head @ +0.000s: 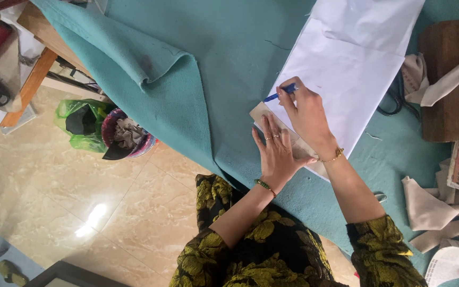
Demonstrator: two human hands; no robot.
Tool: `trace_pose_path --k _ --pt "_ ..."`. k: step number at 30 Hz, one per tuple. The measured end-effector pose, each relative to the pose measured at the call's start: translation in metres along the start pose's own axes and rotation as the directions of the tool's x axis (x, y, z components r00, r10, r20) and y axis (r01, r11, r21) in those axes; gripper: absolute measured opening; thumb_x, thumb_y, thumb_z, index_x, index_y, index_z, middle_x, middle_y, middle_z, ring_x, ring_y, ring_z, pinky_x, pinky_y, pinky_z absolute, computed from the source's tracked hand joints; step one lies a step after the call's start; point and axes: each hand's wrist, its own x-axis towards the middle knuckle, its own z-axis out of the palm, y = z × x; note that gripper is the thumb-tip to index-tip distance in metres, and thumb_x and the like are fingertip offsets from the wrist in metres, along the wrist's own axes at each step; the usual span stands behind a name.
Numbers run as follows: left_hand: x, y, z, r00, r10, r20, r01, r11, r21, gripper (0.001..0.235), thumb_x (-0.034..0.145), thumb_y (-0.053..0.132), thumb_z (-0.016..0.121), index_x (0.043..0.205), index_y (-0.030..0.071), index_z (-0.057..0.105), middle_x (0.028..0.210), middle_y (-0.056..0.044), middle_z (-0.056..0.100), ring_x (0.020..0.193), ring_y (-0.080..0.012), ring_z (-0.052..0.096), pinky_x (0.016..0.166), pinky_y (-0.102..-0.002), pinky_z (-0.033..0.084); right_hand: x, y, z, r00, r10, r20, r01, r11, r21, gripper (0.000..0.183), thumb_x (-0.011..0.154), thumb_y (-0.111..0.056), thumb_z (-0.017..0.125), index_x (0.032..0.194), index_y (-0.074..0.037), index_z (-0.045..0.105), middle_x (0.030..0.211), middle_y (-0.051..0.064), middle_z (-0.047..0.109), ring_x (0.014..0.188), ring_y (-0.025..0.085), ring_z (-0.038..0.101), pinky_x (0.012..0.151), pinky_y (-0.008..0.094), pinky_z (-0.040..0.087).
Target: Tracing a pattern onto fabric with a pen and cutting it out with scissors
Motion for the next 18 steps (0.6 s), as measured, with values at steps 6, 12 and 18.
trace_pose_path --k 6,12,18 --pt "0.001 0.001 -0.004 1.000 0.001 0.002 -0.001 0.999 0.036 0.110 0.059 0.089 0.064 0.126 0.005 0.040 0.162 -0.041 0.014 0.156 -0.0512 0.011 0.117 -0.075 0.015 -0.013 -0.002 -0.008 1.000 0.014 -0.008 -0.014 1.000 0.015 0.010 0.112 -0.017 0.060 0.106 -0.010 0.061 0.077 0.008 0.072 0.076 0.028 0.073 0.075 0.040 0.057" --pt "-0.001 0.003 -0.002 0.999 -0.001 -0.041 0.004 0.998 0.069 0.110 0.056 0.087 0.068 0.125 0.006 0.039 0.163 -0.040 0.016 0.156 -0.0500 0.014 0.117 -0.075 0.015 -0.032 -0.001 -0.013 0.999 0.051 0.001 -0.051 0.999 0.008 0.008 0.111 -0.018 0.061 0.108 -0.011 0.061 0.078 0.009 0.073 0.078 0.029 0.073 0.075 0.041 0.057" --pt "-0.001 0.003 -0.002 0.997 0.009 -0.074 -0.002 0.996 0.088 0.111 0.054 0.087 0.069 0.125 0.006 0.040 0.161 -0.039 0.020 0.155 -0.0495 0.018 0.117 -0.076 0.018 -0.082 0.001 -0.047 0.983 0.169 0.069 -0.160 0.980 -0.118 0.011 0.109 -0.020 0.064 0.110 -0.009 0.063 0.083 0.015 0.074 0.079 0.036 0.073 0.072 0.046 0.056"
